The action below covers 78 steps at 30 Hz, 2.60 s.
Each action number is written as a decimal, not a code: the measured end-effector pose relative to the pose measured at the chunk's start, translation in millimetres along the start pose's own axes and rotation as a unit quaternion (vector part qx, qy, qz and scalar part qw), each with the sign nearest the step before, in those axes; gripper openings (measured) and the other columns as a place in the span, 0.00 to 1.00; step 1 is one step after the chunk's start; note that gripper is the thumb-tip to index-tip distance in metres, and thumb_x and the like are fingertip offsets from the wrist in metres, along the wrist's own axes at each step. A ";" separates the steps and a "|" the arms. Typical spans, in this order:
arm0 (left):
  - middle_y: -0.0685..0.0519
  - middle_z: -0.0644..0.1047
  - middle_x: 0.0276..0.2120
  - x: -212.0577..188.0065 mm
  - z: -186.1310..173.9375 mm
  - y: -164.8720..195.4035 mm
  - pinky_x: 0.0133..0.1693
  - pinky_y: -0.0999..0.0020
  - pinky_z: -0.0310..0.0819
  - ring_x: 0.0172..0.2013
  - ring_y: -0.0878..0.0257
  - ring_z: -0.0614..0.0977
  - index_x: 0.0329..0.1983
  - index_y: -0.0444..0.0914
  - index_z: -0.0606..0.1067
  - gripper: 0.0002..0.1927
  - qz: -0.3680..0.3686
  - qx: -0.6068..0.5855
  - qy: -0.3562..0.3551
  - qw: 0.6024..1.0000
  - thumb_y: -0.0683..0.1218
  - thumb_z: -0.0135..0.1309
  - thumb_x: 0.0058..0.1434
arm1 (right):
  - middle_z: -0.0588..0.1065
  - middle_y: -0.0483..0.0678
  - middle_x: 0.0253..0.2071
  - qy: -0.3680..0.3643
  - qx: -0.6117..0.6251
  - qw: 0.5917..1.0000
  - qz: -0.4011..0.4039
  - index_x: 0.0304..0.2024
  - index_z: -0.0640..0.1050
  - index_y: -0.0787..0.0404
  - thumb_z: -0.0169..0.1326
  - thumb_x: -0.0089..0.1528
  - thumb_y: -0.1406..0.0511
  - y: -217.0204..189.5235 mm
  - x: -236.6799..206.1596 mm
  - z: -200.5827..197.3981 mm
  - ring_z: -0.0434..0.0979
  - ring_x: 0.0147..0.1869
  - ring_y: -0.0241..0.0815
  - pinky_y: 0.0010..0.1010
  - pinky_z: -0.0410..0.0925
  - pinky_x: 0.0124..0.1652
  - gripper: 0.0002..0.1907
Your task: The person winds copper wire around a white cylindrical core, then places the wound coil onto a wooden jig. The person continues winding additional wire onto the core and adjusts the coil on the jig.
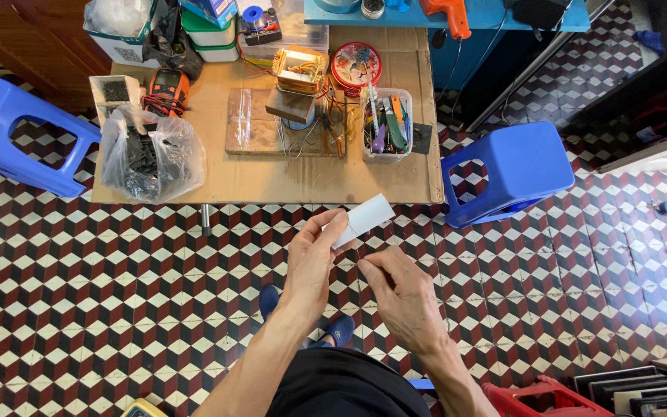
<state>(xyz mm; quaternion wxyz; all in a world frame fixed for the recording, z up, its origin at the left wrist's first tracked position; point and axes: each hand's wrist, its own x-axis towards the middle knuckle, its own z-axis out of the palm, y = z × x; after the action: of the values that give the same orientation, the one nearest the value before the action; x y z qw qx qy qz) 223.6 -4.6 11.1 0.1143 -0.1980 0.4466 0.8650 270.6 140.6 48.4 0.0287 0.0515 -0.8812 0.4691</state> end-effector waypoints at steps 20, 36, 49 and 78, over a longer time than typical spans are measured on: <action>0.56 0.79 0.31 -37.0 -70.5 62.2 0.36 0.75 0.67 0.33 0.71 0.75 0.45 0.39 0.81 0.13 0.027 0.254 -0.110 0.961 0.51 0.58 0.65 | 0.76 0.44 0.28 -0.118 -0.045 0.992 -0.002 0.41 0.83 0.63 0.56 0.66 0.60 -55.1 88.3 12.7 0.72 0.28 0.33 0.27 0.65 0.27 0.12; 0.53 0.82 0.41 -30.4 -79.1 92.4 0.50 0.68 0.77 0.42 0.65 0.82 0.50 0.35 0.79 0.17 -0.013 0.106 -0.145 0.984 0.49 0.59 0.62 | 0.81 0.39 0.34 -0.031 0.017 0.985 0.166 0.47 0.80 0.65 0.57 0.62 0.66 17.7 34.7 77.2 0.79 0.36 0.26 0.23 0.71 0.36 0.12; 0.50 0.81 0.47 -43.0 -103.2 101.9 0.50 0.69 0.76 0.46 0.65 0.81 0.63 0.37 0.73 0.25 -0.032 0.284 -0.257 0.923 0.51 0.54 0.65 | 0.77 0.43 0.31 -0.055 -0.070 0.995 -0.040 0.40 0.82 0.65 0.57 0.65 0.62 -67.2 76.5 30.7 0.73 0.31 0.33 0.28 0.68 0.32 0.11; 0.53 0.82 0.44 -8.6 -91.5 123.0 0.49 0.74 0.79 0.43 0.68 0.83 0.58 0.33 0.76 0.24 -0.043 0.115 -0.205 0.971 0.49 0.59 0.62 | 0.81 0.45 0.29 -0.109 0.036 0.992 0.060 0.43 0.83 0.63 0.55 0.65 0.63 -18.1 40.3 74.1 0.78 0.32 0.34 0.27 0.71 0.31 0.11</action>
<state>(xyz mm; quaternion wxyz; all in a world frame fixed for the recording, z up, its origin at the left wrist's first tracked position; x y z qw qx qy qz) 207.2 -150.3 56.6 0.2625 -0.0215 0.5012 0.8243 232.5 66.5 25.9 -0.0972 0.0501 -0.8629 0.4935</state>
